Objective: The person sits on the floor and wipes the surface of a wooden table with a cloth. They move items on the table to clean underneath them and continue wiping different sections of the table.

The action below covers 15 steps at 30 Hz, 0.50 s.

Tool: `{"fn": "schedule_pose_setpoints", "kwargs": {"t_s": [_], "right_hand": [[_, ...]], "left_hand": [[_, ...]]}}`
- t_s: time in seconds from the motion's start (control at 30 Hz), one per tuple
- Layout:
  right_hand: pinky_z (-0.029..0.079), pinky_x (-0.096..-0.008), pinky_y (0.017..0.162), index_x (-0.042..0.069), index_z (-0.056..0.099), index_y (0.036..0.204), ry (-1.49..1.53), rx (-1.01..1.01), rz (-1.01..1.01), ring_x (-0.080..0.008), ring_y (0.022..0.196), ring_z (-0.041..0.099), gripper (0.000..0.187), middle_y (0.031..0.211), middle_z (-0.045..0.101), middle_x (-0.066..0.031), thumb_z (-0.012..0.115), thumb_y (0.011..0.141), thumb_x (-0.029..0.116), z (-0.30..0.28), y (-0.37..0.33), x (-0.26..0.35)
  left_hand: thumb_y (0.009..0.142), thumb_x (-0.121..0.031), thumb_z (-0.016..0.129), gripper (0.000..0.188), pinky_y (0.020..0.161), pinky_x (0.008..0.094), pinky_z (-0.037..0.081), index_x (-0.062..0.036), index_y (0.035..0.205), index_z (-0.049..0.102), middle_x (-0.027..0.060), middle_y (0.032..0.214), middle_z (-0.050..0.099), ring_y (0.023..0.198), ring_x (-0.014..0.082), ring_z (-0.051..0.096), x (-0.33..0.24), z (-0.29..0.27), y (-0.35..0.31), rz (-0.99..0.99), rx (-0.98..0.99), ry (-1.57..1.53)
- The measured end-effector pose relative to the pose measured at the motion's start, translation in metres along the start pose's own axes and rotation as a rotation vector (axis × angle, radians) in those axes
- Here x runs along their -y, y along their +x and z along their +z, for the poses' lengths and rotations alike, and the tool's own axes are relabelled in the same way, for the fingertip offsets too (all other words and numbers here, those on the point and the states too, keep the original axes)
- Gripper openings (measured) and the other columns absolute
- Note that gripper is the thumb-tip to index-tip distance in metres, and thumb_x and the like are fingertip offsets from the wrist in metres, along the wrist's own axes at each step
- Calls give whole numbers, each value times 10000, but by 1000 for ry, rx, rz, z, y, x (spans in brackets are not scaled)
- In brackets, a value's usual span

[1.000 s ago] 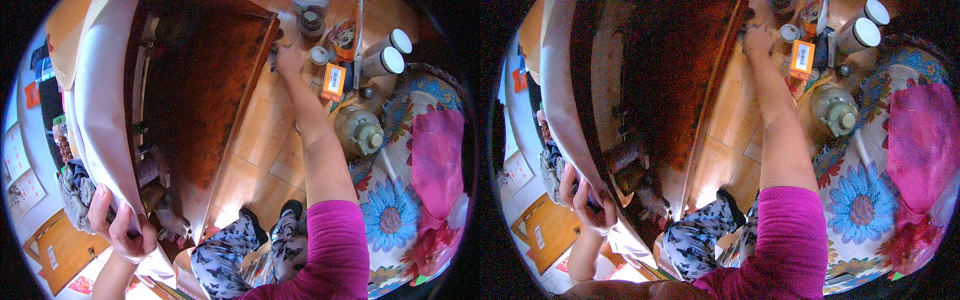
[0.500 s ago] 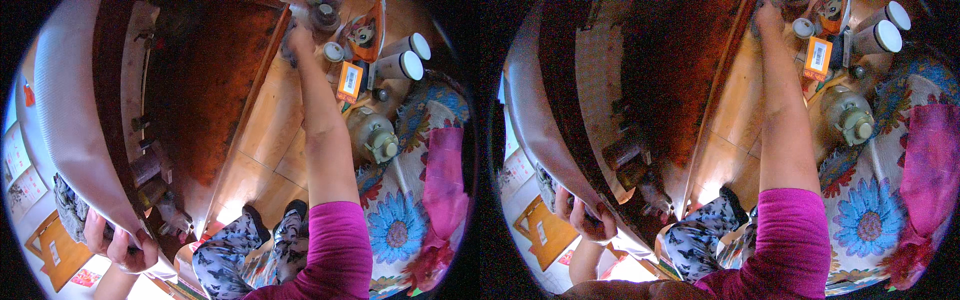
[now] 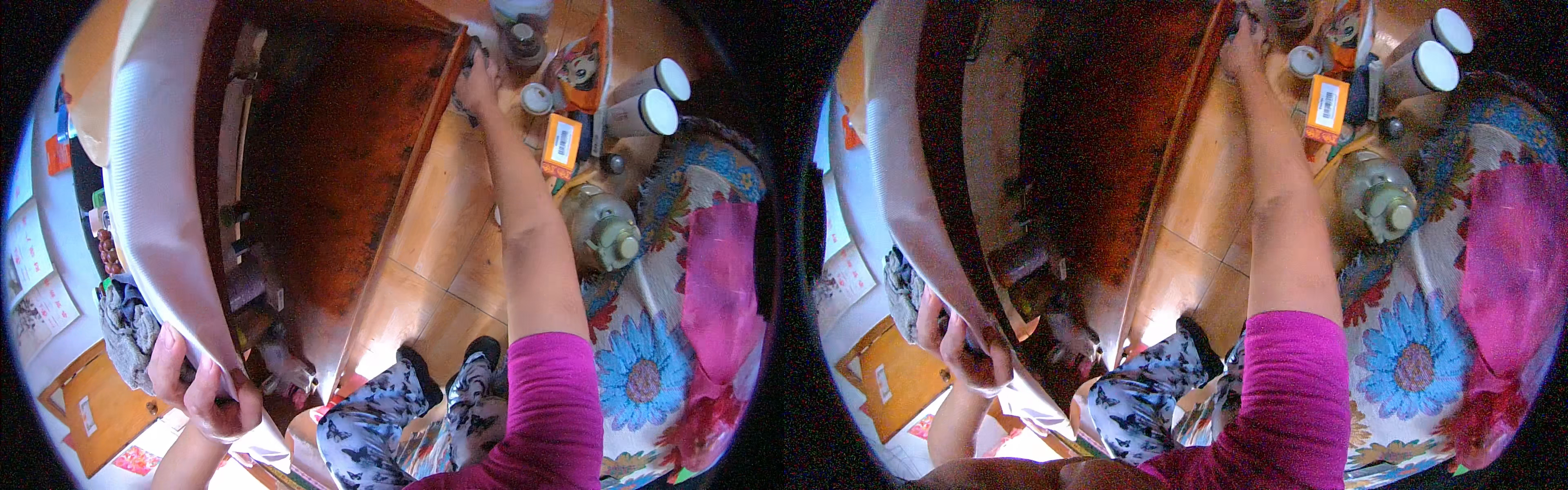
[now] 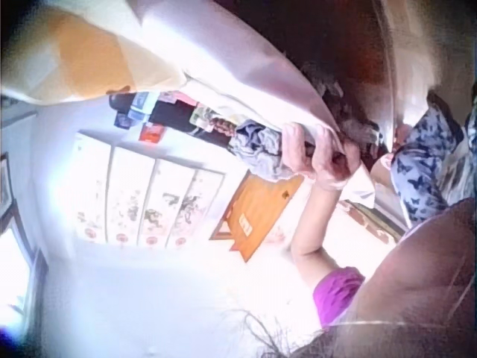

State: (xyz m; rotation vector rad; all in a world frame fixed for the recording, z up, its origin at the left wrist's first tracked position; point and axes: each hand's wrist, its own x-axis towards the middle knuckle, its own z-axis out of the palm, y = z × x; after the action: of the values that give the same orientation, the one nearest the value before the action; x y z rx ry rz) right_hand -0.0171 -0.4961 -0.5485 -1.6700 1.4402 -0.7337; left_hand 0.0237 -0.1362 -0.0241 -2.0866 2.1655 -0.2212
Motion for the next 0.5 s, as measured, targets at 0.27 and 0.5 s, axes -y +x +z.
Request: {"fn": "schedule_pose_setpoints", "kwargs": {"t_s": [0.27, 0.5], "right_hand": [[510, -555, 972, 248, 503, 1449, -322, 123, 143, -458, 1189, 584, 479, 1371, 523, -223, 578, 976, 242, -13, 2, 12], [526, -552, 942, 219, 549, 1405, -446, 367, 11, -466, 1149, 607, 408, 1313, 551, -221, 548, 998, 242, -28, -35, 12]], "left_hand": [[868, -209, 605, 586, 1137, 575, 329, -62, 1409, 436, 311, 1475, 383, 1362, 479, 425, 0, 0, -3, -2, -9, -12], [717, -49, 615, 593, 1098, 574, 391, -50, 1307, 558, 284, 1429, 447, 1303, 486, 477, -5, 1, 7, -44, -51, -70]]}}
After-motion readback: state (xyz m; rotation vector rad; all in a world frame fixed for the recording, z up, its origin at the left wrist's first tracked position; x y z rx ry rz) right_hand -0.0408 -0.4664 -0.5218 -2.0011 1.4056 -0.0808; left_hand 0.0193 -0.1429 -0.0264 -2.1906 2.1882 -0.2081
